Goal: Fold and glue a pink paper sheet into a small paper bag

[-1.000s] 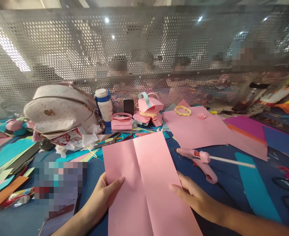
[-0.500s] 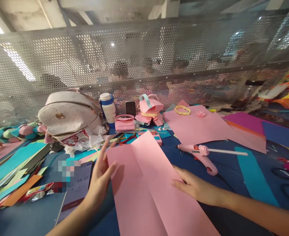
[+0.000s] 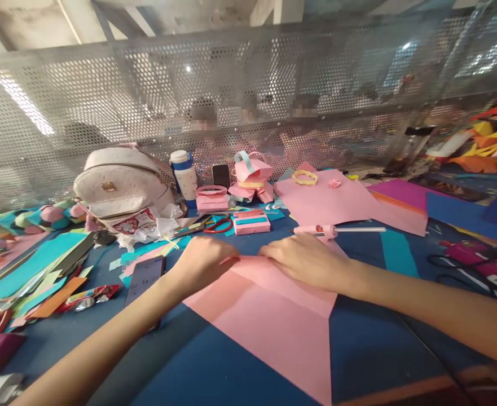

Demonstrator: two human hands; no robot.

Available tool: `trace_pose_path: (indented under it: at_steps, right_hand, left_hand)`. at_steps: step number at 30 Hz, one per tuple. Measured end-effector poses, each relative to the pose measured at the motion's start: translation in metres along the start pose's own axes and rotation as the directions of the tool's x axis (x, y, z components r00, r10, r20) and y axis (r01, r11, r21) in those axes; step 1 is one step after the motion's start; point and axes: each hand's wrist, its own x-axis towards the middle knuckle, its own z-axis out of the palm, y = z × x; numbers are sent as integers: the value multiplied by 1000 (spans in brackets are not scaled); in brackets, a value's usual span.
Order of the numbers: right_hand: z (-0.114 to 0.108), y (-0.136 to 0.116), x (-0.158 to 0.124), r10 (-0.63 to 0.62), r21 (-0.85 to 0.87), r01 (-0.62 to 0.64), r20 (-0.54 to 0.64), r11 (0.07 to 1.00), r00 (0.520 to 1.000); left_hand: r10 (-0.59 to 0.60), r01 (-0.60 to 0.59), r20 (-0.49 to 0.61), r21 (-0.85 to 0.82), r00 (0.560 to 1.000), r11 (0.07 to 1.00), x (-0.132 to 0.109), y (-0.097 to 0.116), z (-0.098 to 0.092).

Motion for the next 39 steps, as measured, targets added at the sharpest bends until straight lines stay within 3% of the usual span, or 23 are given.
trace_pose_path:
  at_steps: [2, 7, 10, 14, 18, 21, 30, 39]
  right_hand:
    - [-4, 2, -3, 30, -13, -31, -58, 999, 998]
    - [-1, 8, -9, 60, 19, -58, -126, 998, 990]
    - [9, 8, -9, 25, 46, -20, -105, 999, 994]
    - [31, 6, -8, -37, 97, 49, -119, 994, 992]
    - [56, 3, -6, -104, 111, 126, -185, 986, 977]
    - [71, 3, -6, -175, 181, 204, -163, 962, 971]
    - [82, 14, -8, -212, 424, 185, 16, 886, 977]
    - [93, 16, -11, -224, 503, 206, -25, 840, 974]
  left_hand:
    - [-87, 87, 35, 9, 996, 996, -1, -2, -9]
    - [-148, 158, 114, -86, 982, 984, -13, -5, -24]
    - [-171, 173, 121, -6, 978, 985, -20, -10, -9]
    - [-158, 146, 111, 108, 981, 983, -32, -17, 26]
    - [-19, 12, 52, 130, 998, 991, -42, -15, 59]
    - [42, -45, 25, 141, 999, 989, -47, -9, 73]
    - [92, -101, 128, 68, 987, 993, -53, -4, 76]
    - [113, -121, 161, 42, 980, 992, -56, -8, 79]
